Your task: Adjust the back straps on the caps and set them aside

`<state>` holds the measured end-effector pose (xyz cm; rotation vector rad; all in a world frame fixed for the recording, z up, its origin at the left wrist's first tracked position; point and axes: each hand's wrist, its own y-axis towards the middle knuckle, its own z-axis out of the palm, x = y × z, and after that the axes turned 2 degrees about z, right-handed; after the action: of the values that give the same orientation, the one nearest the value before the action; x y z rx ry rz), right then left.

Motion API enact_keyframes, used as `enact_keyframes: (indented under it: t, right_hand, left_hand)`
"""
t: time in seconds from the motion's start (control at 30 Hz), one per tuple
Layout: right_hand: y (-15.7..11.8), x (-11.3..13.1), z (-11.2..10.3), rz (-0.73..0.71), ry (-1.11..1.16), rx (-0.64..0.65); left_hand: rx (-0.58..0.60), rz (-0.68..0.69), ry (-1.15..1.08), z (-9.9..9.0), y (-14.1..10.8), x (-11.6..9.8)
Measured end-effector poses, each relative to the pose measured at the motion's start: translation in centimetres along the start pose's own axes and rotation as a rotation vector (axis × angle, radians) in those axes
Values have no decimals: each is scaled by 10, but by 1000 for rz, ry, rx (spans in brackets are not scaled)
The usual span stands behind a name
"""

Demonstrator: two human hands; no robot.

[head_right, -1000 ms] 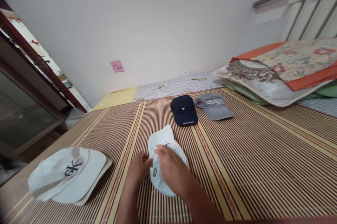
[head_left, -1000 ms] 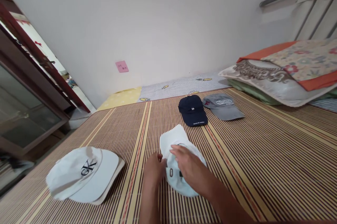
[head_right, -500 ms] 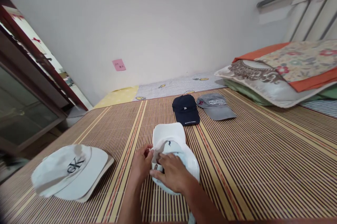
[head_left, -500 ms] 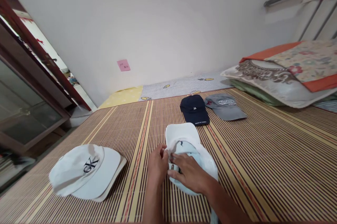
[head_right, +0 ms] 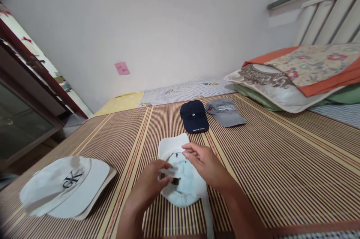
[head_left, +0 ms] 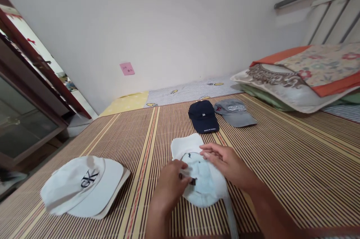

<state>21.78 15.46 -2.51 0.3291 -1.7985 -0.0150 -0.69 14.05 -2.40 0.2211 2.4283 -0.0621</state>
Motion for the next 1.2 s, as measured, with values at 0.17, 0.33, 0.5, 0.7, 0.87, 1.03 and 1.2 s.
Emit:
enact_keyframes:
  t: [0.17, 0.33, 0.5, 0.7, 0.87, 1.03, 1.2]
  right_hand:
    - [-6, -5, -10, -7, -116, -5]
    - [-18, -9, -20, -33, -264, -20]
    - [-38, -16, -29, -80, -505, -91]
    - [-73, -34, -30, 103, -844, 68]
    - [-107, -71, -6, -149, -953, -17]
    - [-126, -108, 32, -439, -1044, -72]
    - [-115, -95, 46, -613, -1000, -26]
  left_hand:
    - [79, -84, 184, 14, 3, -7]
    - [77, -96, 34, 17, 5, 14]
    - [84, -6, -242, 5, 6, 33]
    - [139, 47, -665, -3, 4, 41]
    - [208, 40, -710, -8, 5, 40]
    - [240, 41, -721, -9, 7, 40]
    - [245, 74, -733, -6, 9, 40]
